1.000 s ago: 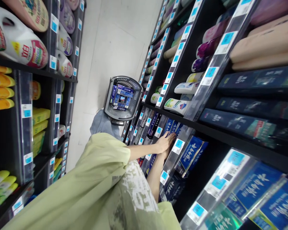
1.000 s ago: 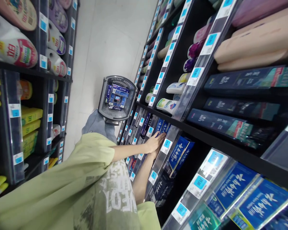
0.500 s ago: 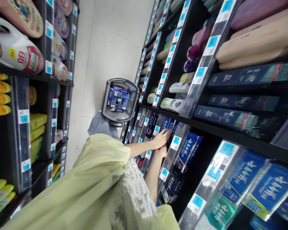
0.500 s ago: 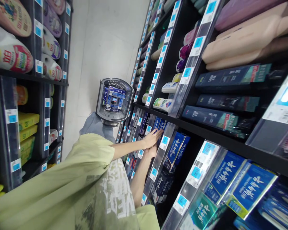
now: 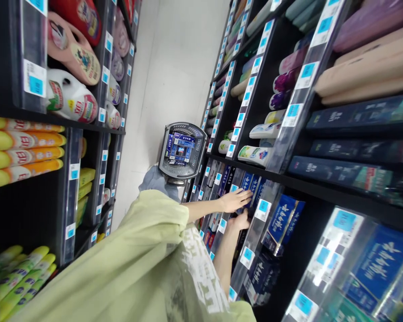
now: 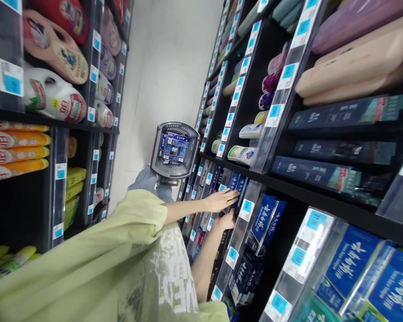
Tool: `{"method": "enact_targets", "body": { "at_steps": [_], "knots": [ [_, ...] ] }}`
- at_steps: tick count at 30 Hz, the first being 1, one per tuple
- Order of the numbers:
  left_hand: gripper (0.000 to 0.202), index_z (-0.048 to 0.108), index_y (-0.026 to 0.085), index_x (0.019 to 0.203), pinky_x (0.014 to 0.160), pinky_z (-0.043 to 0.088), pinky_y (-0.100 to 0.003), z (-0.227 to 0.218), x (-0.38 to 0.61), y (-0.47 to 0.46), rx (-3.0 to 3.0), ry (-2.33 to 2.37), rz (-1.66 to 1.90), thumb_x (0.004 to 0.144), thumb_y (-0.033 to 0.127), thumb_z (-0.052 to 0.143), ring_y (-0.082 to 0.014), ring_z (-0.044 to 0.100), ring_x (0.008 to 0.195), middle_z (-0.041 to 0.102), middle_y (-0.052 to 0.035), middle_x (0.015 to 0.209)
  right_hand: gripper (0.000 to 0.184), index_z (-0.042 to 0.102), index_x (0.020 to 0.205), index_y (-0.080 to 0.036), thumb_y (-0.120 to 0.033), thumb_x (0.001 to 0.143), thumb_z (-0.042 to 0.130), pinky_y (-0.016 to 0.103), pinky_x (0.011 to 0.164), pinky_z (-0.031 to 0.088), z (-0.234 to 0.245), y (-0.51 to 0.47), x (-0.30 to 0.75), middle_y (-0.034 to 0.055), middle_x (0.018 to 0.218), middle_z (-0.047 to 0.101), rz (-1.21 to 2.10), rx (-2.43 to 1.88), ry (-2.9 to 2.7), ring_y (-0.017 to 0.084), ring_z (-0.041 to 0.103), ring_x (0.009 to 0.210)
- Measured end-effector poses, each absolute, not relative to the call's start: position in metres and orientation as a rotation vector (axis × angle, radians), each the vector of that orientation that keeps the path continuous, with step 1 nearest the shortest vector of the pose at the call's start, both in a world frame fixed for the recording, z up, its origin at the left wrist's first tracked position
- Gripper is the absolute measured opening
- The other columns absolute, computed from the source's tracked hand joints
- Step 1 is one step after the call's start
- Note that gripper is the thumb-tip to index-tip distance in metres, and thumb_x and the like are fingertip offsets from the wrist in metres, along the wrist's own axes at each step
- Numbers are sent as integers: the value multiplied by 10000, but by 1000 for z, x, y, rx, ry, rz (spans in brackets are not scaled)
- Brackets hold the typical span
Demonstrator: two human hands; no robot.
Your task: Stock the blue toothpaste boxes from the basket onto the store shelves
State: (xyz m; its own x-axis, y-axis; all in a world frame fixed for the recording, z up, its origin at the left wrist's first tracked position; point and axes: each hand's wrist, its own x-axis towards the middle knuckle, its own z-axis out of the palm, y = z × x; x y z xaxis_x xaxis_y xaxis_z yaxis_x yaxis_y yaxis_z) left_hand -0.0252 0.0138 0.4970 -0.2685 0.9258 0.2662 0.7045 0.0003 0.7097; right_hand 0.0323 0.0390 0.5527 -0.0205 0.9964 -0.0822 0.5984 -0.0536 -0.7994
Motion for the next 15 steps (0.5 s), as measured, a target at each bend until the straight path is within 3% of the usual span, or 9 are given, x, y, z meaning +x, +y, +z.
{"method": "enact_targets", "body": {
  "at_steps": [2, 4, 7, 8, 10, 13, 15],
  "knots": [
    [648, 409, 20, 1451, 1246, 173, -478, 485, -35, -14, 1672, 1873, 1185, 826, 102, 557, -291, 162, 1522, 257, -227, 1601, 470, 457, 1386, -123, -323, 965, 520, 578, 1109, 376, 540, 35, 39, 192, 1478, 414, 770, -1794, -1663, 333, 438, 1351],
    [663, 430, 87, 1450, 1244, 192, -447, 469, -48, -49, 1450, 1739, 1133, 804, 55, 575, -261, 159, 1524, 260, -184, 1611, 643, 295, 1472, -53, -316, 930, 521, 536, 1192, 238, 532, 18, 50, 267, 1540, 281, 662, -1858, -1714, 350, 315, 1441],
    [515, 575, 142, 1312, 1186, 321, -398, 444, -70, -114, 977, 1624, 842, 807, 61, 637, -248, 377, 1428, 467, -152, 1495, 819, 111, 1515, 9, -382, 914, 505, 396, 1223, 127, 524, -24, 66, 298, 1583, 146, 618, -1860, -1917, 301, 151, 1513],
    [400, 621, 118, 1227, 1128, 397, -420, 435, -78, -138, 893, 1630, 739, 829, 88, 647, -263, 490, 1330, 563, -168, 1383, 801, 127, 1518, -4, -389, 919, 492, 364, 1219, 131, 521, -40, 71, 278, 1588, 167, 654, -1841, -2017, 272, 154, 1515],
    [271, 637, 120, 1142, 983, 513, -472, 420, -95, -186, 744, 1645, 532, 898, 234, 660, -253, 612, 1132, 642, -114, 1213, 677, 292, 1479, -47, -360, 915, 500, 321, 1196, 189, 511, -69, 79, 233, 1559, 299, 818, -1808, -2236, 234, 247, 1486],
    [343, 609, 130, 1188, 927, 542, -454, 401, -118, -248, 576, 1683, 279, 931, 356, 635, -247, 618, 1076, 625, -89, 1198, 430, 568, 1253, -68, -314, 901, 541, 310, 1141, 300, 487, -104, 88, 189, 1346, 573, 1208, -1832, -2512, 231, 474, 1329],
    [349, 593, 129, 1213, 923, 541, -457, 391, -131, -276, 504, 1685, 142, 940, 345, 625, -237, 617, 1075, 612, -103, 1218, 351, 628, 1150, -79, -332, 923, 542, 339, 1088, 385, 468, -122, 94, 149, 1197, 661, 1474, -1890, -2633, 224, 582, 1181]
  ]
}}
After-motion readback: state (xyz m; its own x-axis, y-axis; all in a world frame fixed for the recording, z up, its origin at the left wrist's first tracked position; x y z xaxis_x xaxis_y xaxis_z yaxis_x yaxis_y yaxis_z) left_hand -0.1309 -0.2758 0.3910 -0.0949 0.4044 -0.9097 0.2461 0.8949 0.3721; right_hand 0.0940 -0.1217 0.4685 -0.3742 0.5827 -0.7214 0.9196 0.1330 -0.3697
